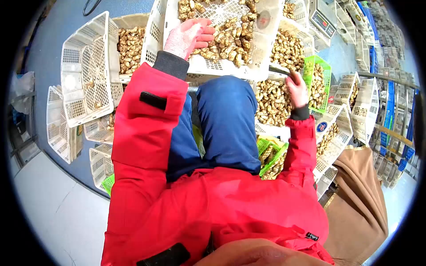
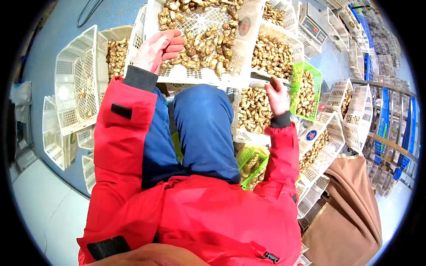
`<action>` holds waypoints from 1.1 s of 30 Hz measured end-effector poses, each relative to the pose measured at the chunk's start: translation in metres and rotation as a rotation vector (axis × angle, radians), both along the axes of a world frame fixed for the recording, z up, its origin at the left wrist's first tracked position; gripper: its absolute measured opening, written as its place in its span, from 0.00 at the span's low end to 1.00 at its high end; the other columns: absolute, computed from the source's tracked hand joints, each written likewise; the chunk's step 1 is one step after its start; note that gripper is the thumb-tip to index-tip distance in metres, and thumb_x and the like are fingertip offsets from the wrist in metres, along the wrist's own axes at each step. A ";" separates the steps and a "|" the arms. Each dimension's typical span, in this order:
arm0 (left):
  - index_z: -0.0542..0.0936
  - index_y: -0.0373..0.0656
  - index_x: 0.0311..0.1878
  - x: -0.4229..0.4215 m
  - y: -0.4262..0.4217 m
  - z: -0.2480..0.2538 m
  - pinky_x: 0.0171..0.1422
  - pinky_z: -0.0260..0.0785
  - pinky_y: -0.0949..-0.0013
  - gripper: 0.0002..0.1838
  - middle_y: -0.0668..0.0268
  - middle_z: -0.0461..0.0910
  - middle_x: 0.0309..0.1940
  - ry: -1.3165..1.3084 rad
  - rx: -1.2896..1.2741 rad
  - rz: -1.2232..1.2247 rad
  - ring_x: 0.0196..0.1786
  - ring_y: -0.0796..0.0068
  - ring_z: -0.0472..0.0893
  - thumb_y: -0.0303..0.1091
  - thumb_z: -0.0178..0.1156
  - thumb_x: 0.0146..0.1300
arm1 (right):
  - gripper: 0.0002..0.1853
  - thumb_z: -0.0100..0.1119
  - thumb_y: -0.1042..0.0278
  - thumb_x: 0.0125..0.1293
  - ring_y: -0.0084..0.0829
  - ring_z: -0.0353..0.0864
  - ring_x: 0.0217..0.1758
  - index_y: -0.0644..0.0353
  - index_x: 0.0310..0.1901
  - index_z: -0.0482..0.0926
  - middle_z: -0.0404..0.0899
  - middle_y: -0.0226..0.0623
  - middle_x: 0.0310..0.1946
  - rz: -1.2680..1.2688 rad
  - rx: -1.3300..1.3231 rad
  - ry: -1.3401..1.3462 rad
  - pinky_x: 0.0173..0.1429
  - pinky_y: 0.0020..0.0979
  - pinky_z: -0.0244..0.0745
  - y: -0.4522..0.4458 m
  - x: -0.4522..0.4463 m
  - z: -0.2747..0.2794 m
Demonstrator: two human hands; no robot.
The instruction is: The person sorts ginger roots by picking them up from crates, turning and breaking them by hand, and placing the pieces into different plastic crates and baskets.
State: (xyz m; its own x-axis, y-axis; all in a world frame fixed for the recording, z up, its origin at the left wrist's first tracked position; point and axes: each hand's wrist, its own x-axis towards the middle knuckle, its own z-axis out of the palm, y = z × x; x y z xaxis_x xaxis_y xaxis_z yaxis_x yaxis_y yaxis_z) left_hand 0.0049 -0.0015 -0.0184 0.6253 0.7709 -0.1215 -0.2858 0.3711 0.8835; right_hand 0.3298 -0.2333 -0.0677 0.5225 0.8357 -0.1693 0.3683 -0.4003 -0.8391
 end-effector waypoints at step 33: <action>0.68 0.34 0.54 -0.004 0.004 0.001 0.46 0.71 0.73 0.20 0.56 0.76 0.43 0.050 -0.040 -0.037 0.42 0.72 0.78 0.40 0.44 0.66 | 0.32 0.54 0.69 0.60 0.40 0.71 0.52 0.60 0.64 0.52 0.68 0.49 0.51 0.329 0.487 1.120 0.58 0.37 0.67 0.191 -0.116 0.022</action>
State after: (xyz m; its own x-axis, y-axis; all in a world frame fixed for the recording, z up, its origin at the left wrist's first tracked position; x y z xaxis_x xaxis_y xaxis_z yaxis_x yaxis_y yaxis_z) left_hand 0.0014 0.0024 -0.0178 0.6456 0.7413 -0.1834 -0.2271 0.4157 0.8807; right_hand 0.2134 -0.0426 -0.0460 0.0483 0.9986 -0.0225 -0.6144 0.0119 -0.7889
